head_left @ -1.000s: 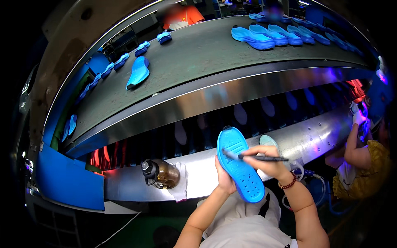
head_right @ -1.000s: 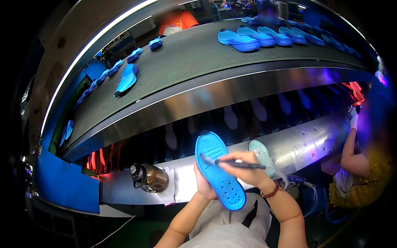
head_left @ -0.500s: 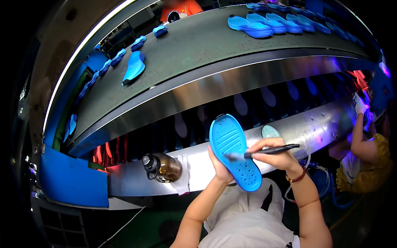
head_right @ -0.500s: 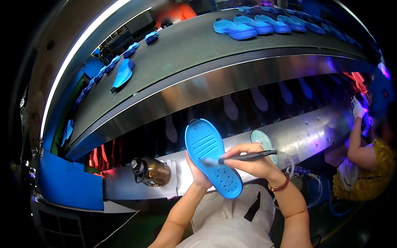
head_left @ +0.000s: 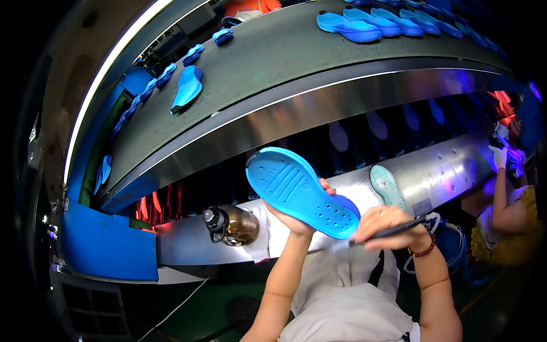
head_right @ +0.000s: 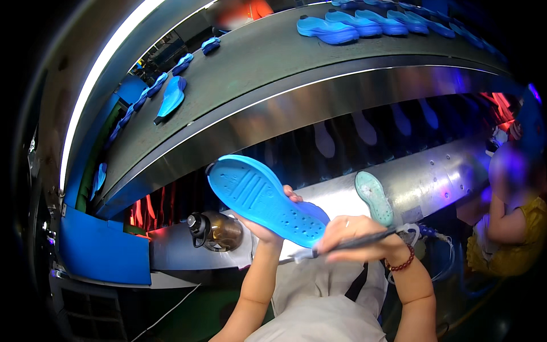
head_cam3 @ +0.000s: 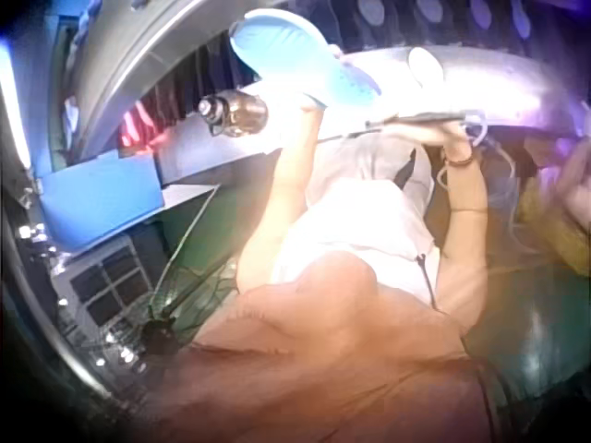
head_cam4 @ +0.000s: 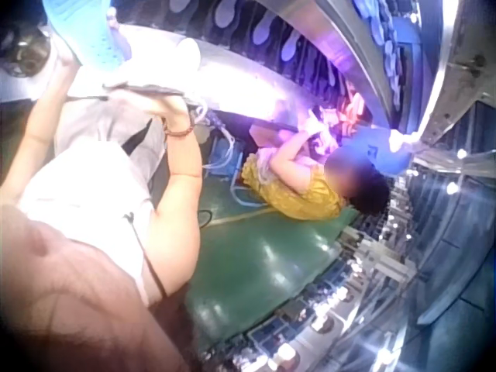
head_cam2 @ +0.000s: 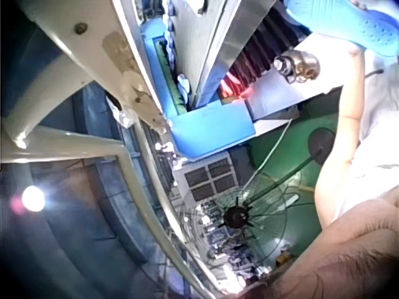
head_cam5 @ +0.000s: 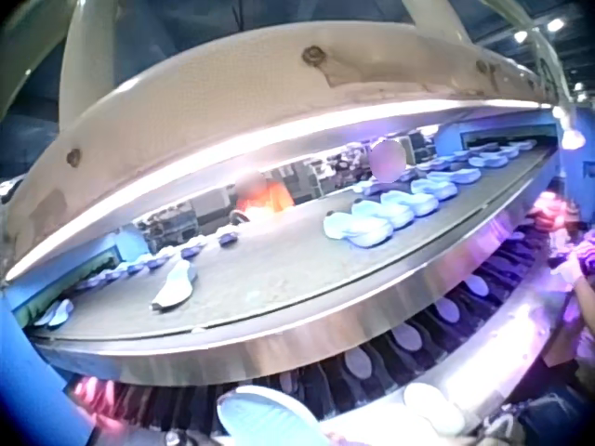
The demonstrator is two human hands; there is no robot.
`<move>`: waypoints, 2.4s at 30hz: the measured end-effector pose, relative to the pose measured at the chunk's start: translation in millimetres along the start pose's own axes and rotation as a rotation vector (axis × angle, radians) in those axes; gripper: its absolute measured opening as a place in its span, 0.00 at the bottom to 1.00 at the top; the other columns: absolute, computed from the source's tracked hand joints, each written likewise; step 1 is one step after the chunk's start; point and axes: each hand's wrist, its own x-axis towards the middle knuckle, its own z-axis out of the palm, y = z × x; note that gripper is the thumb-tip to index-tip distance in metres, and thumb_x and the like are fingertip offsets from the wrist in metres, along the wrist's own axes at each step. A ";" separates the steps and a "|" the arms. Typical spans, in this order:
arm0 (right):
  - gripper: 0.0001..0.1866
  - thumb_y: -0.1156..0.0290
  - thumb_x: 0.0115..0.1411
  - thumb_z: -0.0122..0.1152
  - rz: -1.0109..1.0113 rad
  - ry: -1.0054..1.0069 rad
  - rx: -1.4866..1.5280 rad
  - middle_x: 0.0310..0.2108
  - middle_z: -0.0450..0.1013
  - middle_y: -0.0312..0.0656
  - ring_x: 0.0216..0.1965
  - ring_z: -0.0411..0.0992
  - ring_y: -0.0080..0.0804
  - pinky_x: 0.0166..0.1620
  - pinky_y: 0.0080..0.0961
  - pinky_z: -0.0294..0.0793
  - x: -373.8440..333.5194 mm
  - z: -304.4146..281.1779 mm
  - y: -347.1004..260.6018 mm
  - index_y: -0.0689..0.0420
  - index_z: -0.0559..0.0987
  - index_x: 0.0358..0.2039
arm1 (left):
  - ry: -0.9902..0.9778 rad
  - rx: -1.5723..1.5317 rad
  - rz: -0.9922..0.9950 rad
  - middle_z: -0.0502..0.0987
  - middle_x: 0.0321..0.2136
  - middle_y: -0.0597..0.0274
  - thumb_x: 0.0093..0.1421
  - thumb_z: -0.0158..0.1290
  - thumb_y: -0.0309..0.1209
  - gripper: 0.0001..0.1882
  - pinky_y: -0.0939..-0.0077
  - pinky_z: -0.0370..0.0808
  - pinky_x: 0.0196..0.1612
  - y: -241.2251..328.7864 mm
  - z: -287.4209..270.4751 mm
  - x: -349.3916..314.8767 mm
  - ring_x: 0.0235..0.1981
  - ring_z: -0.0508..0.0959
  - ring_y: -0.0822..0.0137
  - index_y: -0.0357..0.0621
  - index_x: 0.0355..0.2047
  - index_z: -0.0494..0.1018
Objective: The person picks up blue shoe soles from a moving conveyor belt and applies a liquid primer to their underside using a handheld brush.
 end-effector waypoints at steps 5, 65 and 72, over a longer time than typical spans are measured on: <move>0.11 0.78 0.43 0.66 -0.025 0.033 -0.142 0.31 0.76 0.42 0.35 0.72 0.33 0.41 0.25 0.71 0.0 6.0 3.5 0.61 0.79 0.30 | 0.019 0.060 0.026 0.72 0.34 0.43 0.43 0.24 0.76 0.52 0.59 0.72 0.37 12.2 3.2 5.3 0.32 0.74 0.50 0.41 0.48 0.64; 0.10 0.76 0.44 0.66 0.132 -0.151 -0.128 0.33 0.76 0.47 0.36 0.75 0.34 0.43 0.23 0.73 -32.9 -47.2 -23.9 0.62 0.79 0.30 | 0.065 0.576 -0.759 0.67 0.50 0.49 0.57 0.38 0.51 0.34 0.68 0.64 0.53 56.6 3.4 -7.1 0.50 0.68 0.58 0.34 0.53 0.62; 0.11 0.79 0.44 0.63 0.241 0.335 -0.080 0.32 0.75 0.48 0.38 0.73 0.32 0.44 0.24 0.71 -22.2 -16.4 19.1 0.63 0.79 0.32 | 0.061 0.037 -0.499 0.55 0.58 0.54 0.48 0.21 0.72 0.51 0.55 0.52 0.60 -26.2 -50.7 -3.8 0.58 0.56 0.52 0.43 0.60 0.48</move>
